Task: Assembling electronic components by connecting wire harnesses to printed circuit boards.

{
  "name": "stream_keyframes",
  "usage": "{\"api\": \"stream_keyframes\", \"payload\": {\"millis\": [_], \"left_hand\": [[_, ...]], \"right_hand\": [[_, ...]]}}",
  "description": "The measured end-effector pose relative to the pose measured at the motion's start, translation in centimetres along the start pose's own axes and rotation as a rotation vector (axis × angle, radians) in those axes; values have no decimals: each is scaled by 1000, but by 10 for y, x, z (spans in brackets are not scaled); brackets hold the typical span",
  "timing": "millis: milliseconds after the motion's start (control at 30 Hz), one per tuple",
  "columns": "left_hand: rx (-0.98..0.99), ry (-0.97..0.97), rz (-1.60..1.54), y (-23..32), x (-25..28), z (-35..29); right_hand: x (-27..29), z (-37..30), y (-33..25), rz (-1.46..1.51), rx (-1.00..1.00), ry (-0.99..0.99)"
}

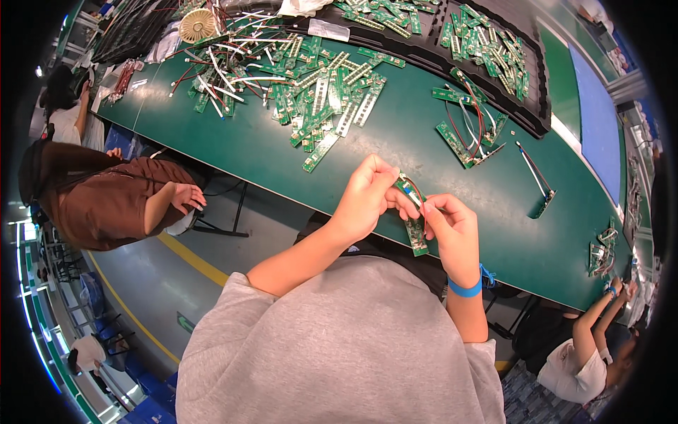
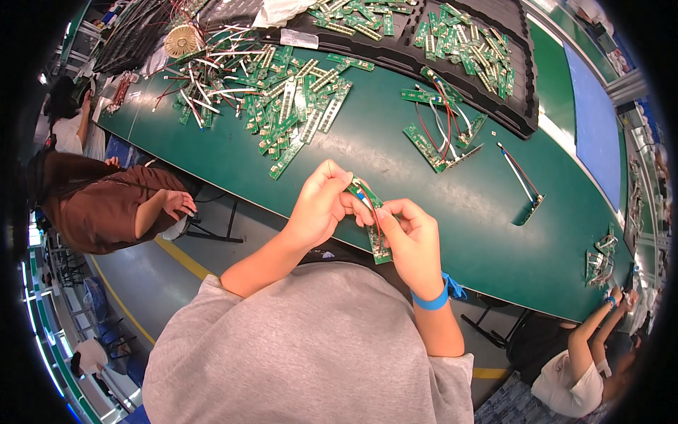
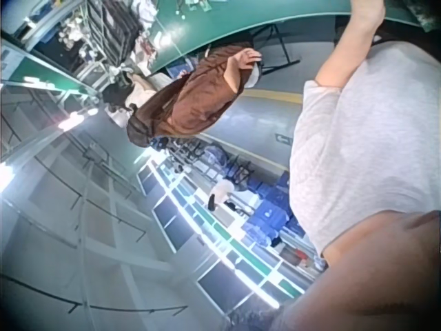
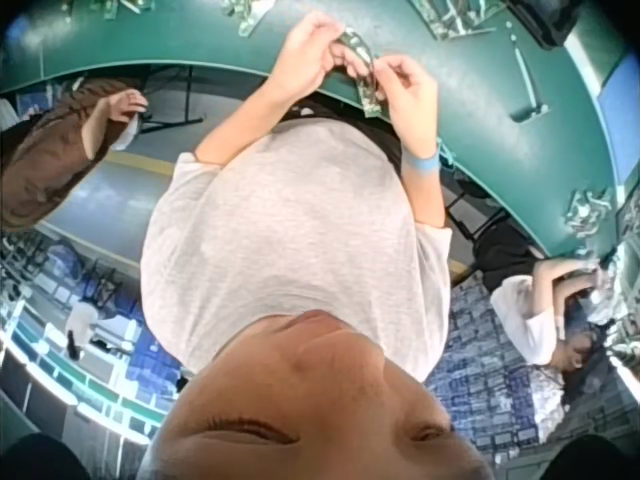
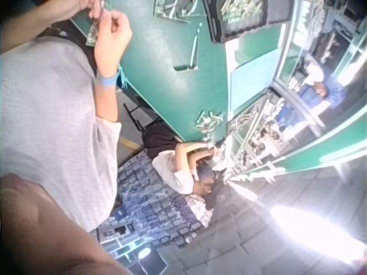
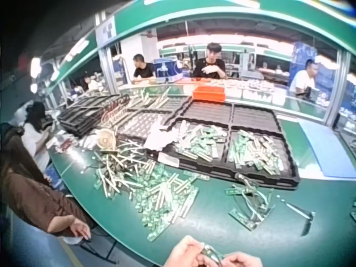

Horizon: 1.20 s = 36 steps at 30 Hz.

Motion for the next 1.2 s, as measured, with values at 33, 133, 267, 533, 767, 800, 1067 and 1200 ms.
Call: {"api": "stream_keyframes", "payload": {"millis": [33, 133, 267, 533, 767, 800, 1067, 1200], "left_hand": [[10, -7, -9, -1, 0, 1], [28, -19, -43, -3, -1, 2], [36, -27, -76, -5, -2, 1], [10, -19, -61, -4, -3, 2], [-3, -19, -48, -4, -3, 1], [-3, -19, -48, -4, -2, 1], [-19, -19, -12, -5, -1, 0], [-24, -17, 5, -5, -1, -1]], "right_hand": [[1, -1, 0, -3, -2, 11], [4, -1, 1, 3, -2, 31], [5, -1, 3, 33, -6, 49], [6, 0, 1, 12, -3, 57], [6, 0, 1, 35, 3, 49], [6, 0, 1, 35, 2, 49], [7, 0, 2, 20, -7, 58], [7, -1, 3, 19, -12, 63]]}}
Point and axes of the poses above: each hand's wrist, its own z-axis towards the middle knuckle, its own x-axis out of the back of the hand, y = z × x, the point moved 9 cm from there along z, towards the middle knuckle, and after that the axes turned 8 degrees about x, right-handed, at the moved point
